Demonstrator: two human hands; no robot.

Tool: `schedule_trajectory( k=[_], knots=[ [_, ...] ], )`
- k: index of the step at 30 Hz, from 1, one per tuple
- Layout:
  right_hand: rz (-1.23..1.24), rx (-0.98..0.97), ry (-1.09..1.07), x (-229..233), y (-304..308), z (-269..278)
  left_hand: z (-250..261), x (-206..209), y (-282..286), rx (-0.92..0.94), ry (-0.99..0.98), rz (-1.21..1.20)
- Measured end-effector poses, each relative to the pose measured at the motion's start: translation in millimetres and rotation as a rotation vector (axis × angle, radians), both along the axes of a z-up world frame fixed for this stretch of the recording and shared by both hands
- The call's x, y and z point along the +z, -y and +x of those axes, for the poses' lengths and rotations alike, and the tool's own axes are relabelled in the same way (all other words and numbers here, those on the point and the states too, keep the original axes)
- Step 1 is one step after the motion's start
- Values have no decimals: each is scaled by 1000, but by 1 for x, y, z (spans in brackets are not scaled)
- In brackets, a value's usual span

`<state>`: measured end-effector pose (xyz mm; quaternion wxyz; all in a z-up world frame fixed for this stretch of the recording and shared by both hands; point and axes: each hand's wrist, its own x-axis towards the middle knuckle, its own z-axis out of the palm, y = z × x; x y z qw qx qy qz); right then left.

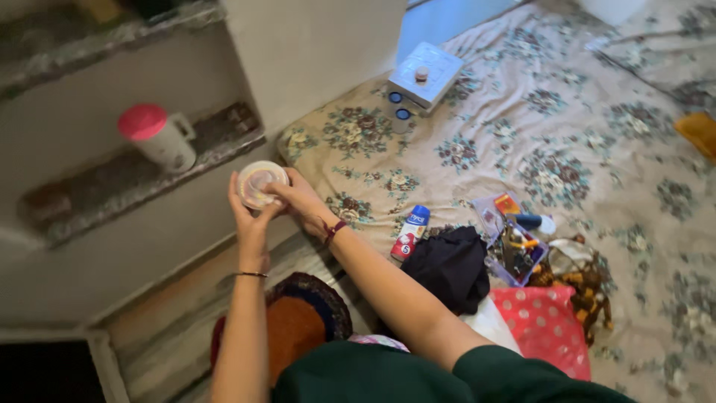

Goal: The person picks up small round containers from the bed, opens a wardrobe drawer, and places the containers inside. The person also rubs their hands together at intervals and arranges items in the drawer before closing it.

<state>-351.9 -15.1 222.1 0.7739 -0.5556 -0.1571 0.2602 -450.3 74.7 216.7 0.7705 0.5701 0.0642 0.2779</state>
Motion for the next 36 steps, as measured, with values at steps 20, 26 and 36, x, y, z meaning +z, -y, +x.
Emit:
schedule_trajectory(
  k=[20,26,36],
  knots=[
    [-119,807,18,2,-93,-200,-229,-12,-14,715,59,-233],
    [-131,900,37,1,-113,-246,-282,-20,-24,835,-47,-114],
    [-112,871,-2,-21,-136,-283,-318,-35,-48,796,-2,-213]
  ],
)
